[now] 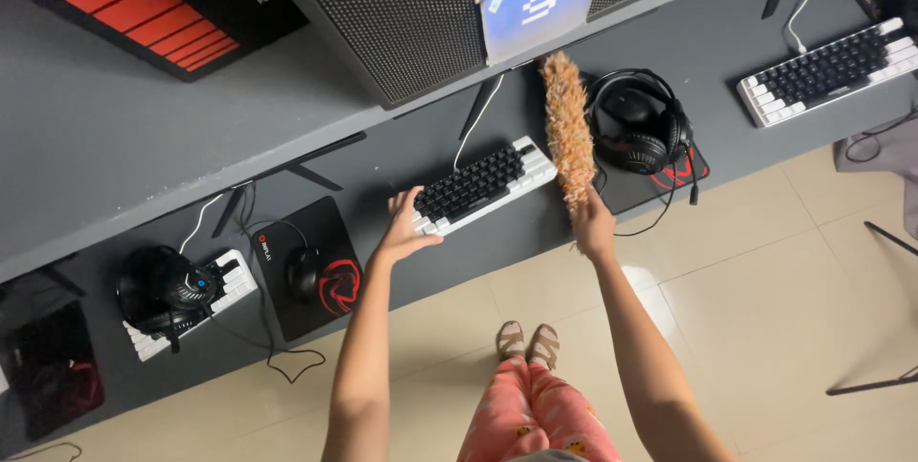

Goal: The person uses a fluffy duster to clean a row of computer desks. They wipe the surfaces, keyboards, mousepads, and the areas around the monitors and headphones. The person moves along the row, cleaning each station sequentially.

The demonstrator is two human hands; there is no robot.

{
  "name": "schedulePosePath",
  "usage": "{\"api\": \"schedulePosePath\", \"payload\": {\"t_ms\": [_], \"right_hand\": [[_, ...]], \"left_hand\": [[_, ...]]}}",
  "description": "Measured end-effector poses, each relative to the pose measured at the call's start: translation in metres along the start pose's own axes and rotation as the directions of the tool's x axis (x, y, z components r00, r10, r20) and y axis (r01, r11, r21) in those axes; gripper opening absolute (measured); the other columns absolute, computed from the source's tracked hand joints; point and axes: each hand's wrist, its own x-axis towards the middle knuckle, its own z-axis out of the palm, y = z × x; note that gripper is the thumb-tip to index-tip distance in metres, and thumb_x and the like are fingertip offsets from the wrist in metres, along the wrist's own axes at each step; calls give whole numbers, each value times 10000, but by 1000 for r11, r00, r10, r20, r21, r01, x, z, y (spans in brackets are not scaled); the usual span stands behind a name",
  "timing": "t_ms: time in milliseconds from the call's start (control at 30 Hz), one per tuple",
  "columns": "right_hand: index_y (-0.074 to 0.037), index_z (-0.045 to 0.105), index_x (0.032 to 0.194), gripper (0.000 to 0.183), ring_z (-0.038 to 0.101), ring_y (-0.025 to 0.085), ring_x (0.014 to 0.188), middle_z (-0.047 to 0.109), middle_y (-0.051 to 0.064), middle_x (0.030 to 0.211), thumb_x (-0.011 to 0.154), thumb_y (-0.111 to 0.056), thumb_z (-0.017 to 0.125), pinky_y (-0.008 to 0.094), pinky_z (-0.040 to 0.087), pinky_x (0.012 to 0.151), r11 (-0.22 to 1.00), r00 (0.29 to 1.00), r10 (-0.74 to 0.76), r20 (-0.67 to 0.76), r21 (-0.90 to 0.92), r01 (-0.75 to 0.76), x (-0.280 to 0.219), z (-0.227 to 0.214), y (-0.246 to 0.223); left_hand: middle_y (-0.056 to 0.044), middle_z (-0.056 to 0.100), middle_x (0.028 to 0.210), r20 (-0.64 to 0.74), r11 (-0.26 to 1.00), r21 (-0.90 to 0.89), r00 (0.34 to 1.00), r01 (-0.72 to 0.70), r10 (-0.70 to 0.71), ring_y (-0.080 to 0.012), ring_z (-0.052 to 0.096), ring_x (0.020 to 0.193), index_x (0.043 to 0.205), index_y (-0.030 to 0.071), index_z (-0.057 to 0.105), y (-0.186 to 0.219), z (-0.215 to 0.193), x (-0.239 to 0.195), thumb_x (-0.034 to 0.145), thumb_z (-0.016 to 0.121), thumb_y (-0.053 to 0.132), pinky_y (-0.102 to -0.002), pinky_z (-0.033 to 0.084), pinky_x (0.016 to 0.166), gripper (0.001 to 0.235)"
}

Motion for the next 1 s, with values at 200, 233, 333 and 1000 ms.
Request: {"api": "schedulePosePath", "payload": {"t_ms": [200,233,333,1000], "right_hand": [[-175,581,1474,427,532,177,651,695,113,900,1050,-160,544,367,478,625,866,894,299,334,298,-401,-32,-17,-52],[-175,581,1474,427,532,177,651,695,113,900,1050,-160,544,367,478,625,867,895,299,331,298,-400,-49,-19,-59],[-179,580,1464,535,644,290,674,689,209,936,945,-58,618,395,559,692,996,953,-58,298,84,34,-94,-24,-77],[-147,598,1421,606,666,369,778,672,196,982,863,85,555,439,549,744,999,992,10,-130,38,-5,-103,-128,-113]], "left_hand": [[-193,394,1476,63,990,105,994,-93,87,-420,322,1351,1497,70,349,-3,-7,12,513,959,202,-503,303,1169,1165],[-193,394,1476,63,990,103,994,-97,91,-420,322,1351,1497,70,349,-5,-2,12,513,959,202,-503,303,1169,1165],[-195,377,1500,47,988,131,996,-77,71,-417,305,1377,1504,68,332,-9,8,14,504,956,196,-510,303,1171,1186],[-159,407,1495,11,932,340,991,-128,132,-398,468,1347,1462,58,431,94,163,115,757,872,300,-538,403,1098,866]]}}
